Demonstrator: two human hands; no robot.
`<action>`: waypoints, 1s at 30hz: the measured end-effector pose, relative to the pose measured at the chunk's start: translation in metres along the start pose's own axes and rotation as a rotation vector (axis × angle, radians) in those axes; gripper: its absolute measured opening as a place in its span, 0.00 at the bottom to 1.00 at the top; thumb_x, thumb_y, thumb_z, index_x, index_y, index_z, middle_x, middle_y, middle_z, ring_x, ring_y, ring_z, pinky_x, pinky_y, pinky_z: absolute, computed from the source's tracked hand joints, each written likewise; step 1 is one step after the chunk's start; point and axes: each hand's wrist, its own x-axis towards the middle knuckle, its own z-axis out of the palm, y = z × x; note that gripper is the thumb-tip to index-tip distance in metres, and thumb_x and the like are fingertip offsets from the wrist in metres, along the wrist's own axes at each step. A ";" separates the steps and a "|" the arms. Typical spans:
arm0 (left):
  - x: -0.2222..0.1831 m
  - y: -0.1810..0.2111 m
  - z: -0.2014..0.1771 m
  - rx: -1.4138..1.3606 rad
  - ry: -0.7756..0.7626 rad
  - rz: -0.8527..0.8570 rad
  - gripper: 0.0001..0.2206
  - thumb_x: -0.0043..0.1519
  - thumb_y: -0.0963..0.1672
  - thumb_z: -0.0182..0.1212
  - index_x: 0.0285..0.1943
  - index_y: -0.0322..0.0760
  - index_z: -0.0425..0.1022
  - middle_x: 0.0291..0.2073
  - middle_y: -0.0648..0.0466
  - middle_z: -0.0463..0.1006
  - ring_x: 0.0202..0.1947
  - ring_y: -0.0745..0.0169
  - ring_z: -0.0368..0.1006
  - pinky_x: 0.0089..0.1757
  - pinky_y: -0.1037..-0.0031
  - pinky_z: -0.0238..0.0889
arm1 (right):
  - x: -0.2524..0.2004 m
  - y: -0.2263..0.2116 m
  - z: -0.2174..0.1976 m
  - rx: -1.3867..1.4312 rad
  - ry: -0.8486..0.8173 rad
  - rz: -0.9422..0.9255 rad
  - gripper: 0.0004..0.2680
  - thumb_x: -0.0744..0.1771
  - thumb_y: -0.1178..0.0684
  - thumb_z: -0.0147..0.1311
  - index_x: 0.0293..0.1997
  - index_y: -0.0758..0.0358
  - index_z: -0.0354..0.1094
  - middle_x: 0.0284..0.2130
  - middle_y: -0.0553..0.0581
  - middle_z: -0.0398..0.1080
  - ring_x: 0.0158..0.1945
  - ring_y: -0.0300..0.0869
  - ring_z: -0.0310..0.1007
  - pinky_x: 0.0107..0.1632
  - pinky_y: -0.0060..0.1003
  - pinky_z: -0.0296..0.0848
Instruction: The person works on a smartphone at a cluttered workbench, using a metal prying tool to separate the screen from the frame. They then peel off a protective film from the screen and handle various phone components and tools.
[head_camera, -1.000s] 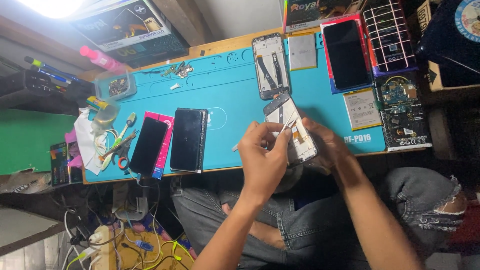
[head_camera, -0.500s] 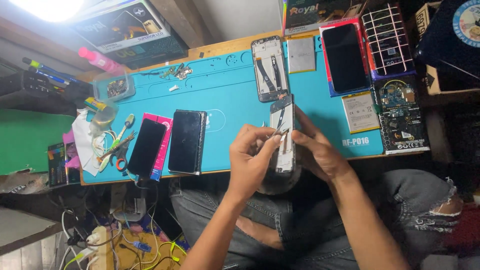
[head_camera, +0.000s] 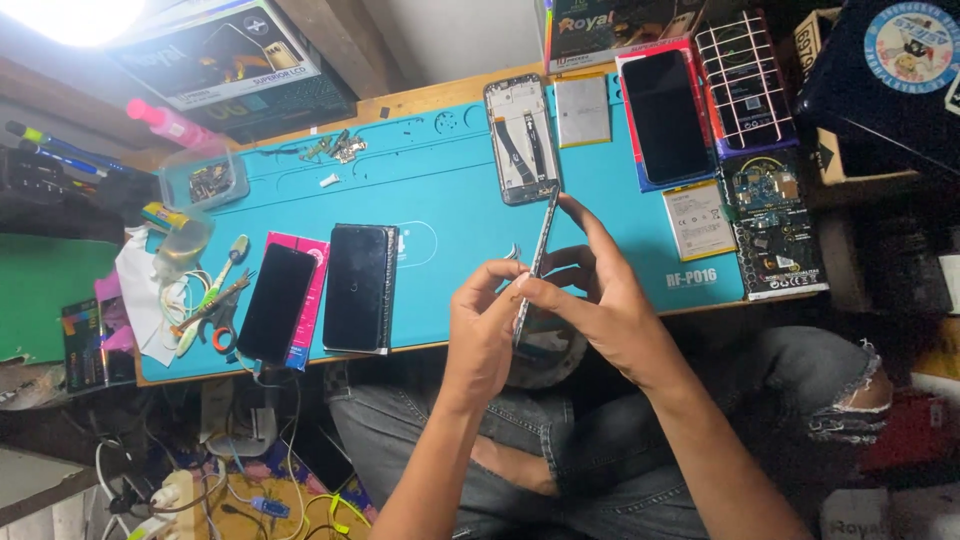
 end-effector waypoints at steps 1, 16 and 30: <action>0.000 -0.003 -0.001 -0.033 0.009 -0.005 0.06 0.65 0.40 0.69 0.47 0.31 0.79 0.35 0.55 0.75 0.29 0.75 0.70 0.33 0.81 0.70 | 0.000 0.002 0.002 -0.037 0.015 0.003 0.40 0.64 0.52 0.69 0.84 0.65 0.40 0.45 0.67 0.67 0.50 0.50 0.73 0.46 0.50 0.86; -0.038 0.030 0.023 0.781 0.093 0.476 0.02 0.64 0.39 0.70 0.43 0.35 0.84 0.28 0.57 0.69 0.27 0.67 0.69 0.28 0.75 0.65 | -0.003 0.014 0.020 0.441 0.318 0.452 0.29 0.68 0.40 0.53 0.81 0.56 0.57 0.58 0.78 0.71 0.55 0.63 0.75 0.53 0.61 0.78; -0.042 0.054 0.009 0.731 0.219 0.576 0.01 0.66 0.39 0.67 0.43 0.37 0.82 0.28 0.56 0.69 0.25 0.62 0.72 0.27 0.74 0.63 | 0.014 0.022 -0.028 0.401 0.435 0.063 0.24 0.72 0.31 0.41 0.65 0.60 0.68 0.51 0.67 0.80 0.43 0.51 0.83 0.31 0.52 0.86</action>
